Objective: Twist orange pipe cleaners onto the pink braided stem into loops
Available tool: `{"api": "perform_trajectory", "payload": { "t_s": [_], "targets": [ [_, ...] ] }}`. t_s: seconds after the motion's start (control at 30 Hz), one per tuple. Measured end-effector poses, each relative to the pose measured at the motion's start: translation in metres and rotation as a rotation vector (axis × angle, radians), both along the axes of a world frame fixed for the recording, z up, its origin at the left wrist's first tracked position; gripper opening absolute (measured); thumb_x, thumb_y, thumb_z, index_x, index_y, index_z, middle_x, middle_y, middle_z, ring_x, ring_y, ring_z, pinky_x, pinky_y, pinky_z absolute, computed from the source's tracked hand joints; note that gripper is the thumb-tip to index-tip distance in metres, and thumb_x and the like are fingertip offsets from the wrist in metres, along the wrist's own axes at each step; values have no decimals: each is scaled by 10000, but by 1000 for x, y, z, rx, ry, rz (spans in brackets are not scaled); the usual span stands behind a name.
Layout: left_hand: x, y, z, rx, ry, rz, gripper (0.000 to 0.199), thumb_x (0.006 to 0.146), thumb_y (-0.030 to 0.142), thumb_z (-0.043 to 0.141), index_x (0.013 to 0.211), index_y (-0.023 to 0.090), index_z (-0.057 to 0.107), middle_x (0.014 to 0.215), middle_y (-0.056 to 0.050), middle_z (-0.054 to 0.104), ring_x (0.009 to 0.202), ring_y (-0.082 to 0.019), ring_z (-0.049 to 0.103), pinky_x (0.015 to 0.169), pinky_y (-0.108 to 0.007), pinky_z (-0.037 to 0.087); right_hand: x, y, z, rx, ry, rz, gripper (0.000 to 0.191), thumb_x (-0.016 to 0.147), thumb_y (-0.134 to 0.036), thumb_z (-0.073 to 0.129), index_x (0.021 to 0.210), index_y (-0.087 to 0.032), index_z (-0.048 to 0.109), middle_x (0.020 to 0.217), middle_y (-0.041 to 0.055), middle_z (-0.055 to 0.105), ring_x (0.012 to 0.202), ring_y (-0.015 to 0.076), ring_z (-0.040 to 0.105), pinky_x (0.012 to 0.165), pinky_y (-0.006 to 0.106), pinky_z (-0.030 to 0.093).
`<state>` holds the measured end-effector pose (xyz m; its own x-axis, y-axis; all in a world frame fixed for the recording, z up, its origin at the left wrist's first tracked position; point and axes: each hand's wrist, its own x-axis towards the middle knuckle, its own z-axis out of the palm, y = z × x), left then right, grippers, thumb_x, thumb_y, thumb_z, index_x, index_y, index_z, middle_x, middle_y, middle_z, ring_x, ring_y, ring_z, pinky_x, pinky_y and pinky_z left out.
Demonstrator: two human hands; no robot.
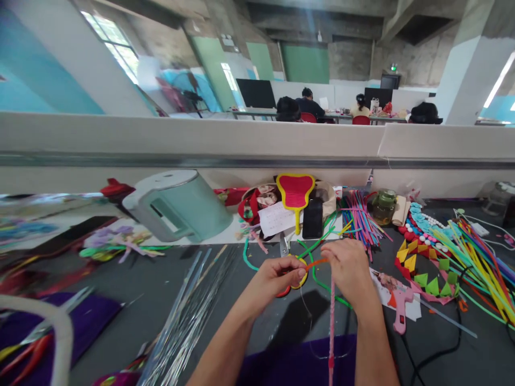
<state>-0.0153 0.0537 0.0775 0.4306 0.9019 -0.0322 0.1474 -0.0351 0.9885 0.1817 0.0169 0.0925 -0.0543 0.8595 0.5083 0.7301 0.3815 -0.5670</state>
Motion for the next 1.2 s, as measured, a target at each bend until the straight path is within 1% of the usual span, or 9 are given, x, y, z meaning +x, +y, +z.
{"api": "perform_trajectory", "payload": {
  "t_s": [0.1,0.2,0.33,0.47,0.57,0.7,0.9,1.07,1.2],
  "targets": [
    [-1,13,-16,-138,-98,33,254,638,367,725,659,121,665,545,-1,571,508,-108,484,520,-229,385,18,4,-11,48,223,-219,292,924,-343,433,988,-208,684,1017,72,709,972,222,615,875,335,406],
    [-5,24,-28,-210,-192,57,252,603,353,752,652,121,665,563,-3,586,509,-101,488,530,-228,400,34,8,-24,-78,278,-293,356,908,-425,418,972,-209,695,1001,86,715,941,252,631,835,354,439],
    [-8,30,-34,-250,-254,86,245,589,328,769,654,113,671,558,-1,585,492,-88,487,529,-225,402,33,19,-38,-203,299,-201,357,883,-441,443,927,-204,707,929,85,730,874,259,651,784,351,461],
    [-6,29,-32,-258,-281,84,232,597,319,767,662,115,677,557,3,585,491,-89,502,538,-228,411,14,29,-44,-154,309,-77,275,851,-385,513,918,-217,720,945,64,729,880,236,652,797,332,467],
    [-4,28,-30,-238,-288,44,221,609,315,762,671,119,681,560,3,591,493,-88,508,529,-218,402,3,32,-44,-136,233,-3,230,843,-334,532,911,-228,724,925,53,726,870,217,646,802,319,464],
    [-2,28,-31,-213,-274,-19,232,645,340,744,703,121,690,591,-3,606,497,-83,515,524,-205,392,1,34,-44,-156,172,26,211,840,-324,539,889,-230,722,866,44,716,808,202,630,765,302,459],
    [1,23,-27,-181,-246,-56,335,647,405,747,813,117,711,580,9,575,471,-81,498,484,-205,378,7,36,-48,-227,254,81,197,830,-318,538,864,-206,696,784,20,676,722,177,586,660,262,428],
    [6,18,-19,-132,-235,-39,300,652,393,737,786,126,710,584,13,571,476,-84,498,470,-204,364,8,34,-43,-258,364,155,222,835,-326,513,854,-180,679,758,17,648,712,171,561,645,256,401],
    [11,16,-19,-46,-194,0,281,668,383,710,770,121,711,603,13,555,487,-85,477,463,-209,355,9,31,-37,-249,405,159,218,837,-332,516,823,-173,665,726,8,612,708,166,544,655,256,396]
  ]
}}
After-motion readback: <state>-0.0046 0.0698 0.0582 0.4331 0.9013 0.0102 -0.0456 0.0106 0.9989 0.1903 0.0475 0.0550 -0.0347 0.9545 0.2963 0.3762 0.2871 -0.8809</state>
